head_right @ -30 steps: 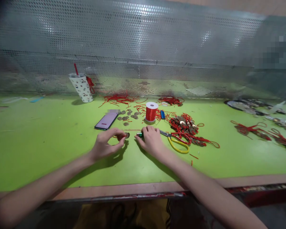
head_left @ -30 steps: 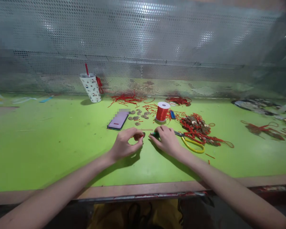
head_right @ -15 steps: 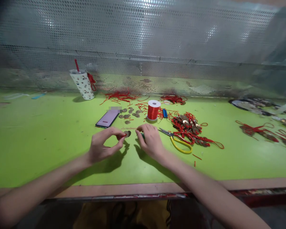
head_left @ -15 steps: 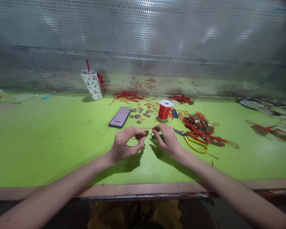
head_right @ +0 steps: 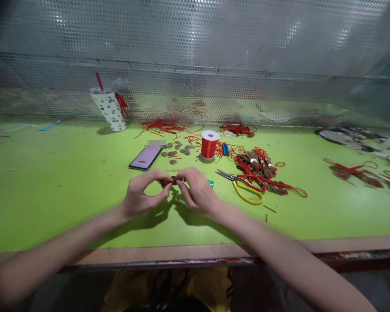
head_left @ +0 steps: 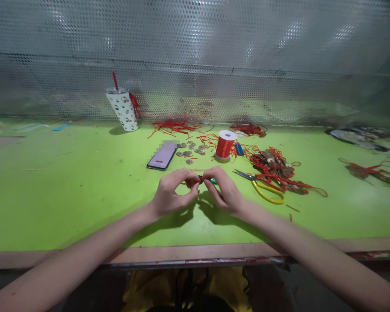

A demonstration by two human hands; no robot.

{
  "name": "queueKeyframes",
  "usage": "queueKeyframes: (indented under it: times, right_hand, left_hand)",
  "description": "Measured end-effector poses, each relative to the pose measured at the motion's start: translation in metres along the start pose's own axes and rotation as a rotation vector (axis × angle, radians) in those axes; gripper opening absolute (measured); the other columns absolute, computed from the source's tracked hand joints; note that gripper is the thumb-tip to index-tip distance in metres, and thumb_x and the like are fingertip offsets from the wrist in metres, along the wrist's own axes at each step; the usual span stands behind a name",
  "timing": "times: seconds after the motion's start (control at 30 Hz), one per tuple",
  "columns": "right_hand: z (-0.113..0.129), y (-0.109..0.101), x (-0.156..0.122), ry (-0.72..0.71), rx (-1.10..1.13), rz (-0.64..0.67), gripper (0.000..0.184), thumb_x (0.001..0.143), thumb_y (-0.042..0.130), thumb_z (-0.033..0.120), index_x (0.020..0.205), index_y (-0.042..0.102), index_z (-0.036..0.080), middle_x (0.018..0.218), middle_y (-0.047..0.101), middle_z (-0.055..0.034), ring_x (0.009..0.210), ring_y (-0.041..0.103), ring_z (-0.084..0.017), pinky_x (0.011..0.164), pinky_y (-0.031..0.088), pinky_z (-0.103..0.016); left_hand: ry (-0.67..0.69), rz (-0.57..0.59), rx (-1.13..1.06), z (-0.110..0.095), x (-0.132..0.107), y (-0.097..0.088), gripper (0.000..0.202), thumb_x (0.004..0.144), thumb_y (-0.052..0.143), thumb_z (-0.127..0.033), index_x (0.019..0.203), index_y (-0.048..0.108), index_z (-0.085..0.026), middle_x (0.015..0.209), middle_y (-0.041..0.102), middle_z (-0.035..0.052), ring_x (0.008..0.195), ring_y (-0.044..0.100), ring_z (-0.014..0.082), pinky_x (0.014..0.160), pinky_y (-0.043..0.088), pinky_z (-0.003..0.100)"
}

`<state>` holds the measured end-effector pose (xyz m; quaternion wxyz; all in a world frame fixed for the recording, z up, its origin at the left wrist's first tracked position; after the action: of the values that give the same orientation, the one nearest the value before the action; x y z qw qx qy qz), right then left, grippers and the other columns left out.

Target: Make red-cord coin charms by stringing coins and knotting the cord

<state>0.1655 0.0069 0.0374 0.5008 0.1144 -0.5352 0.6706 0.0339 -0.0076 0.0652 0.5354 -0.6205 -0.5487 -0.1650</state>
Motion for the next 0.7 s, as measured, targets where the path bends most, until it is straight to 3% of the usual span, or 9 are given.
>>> queueKeyframes:
  times: [0.5, 0.7]
  right_hand:
    - [-0.0024, 0.0018, 0.0033, -0.011, 0.003, -0.007, 0.017, 0.103, 0.039, 0.021, 0.105, 0.056, 0.022, 0.093, 0.060, -0.0101, 0.088, 0.056, -0.026, 0.078, 0.049, -0.041]
    - [0.0024, 0.0023, 0.0032, -0.098, 0.030, -0.029, 0.011, 0.100, 0.046, 0.016, 0.105, 0.054, 0.022, 0.093, 0.057, -0.0089, 0.086, 0.054, -0.025, 0.073, 0.049, -0.040]
  left_hand:
    - [0.022, 0.015, -0.020, -0.0007, -0.0011, 0.0038, 0.011, 0.085, 0.065, -0.007, 0.092, 0.066, -0.015, 0.073, 0.067, 0.0007, 0.064, 0.062, 0.0117, 0.063, 0.051, 0.023]
    - [0.019, 0.031, 0.002, -0.0004, -0.0019, 0.0057, 0.011, 0.084, 0.065, -0.006, 0.092, 0.066, -0.014, 0.074, 0.067, 0.0012, 0.064, 0.061, 0.0114, 0.063, 0.051, 0.023]
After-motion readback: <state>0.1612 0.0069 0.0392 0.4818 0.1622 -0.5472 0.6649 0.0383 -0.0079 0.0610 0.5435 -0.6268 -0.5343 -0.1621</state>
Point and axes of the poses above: each hand's wrist, its own x-axis towards the middle knuckle, its own y-axis out of the palm, z = x × y, the point moved 8 cm from there along x, towards the middle knuckle
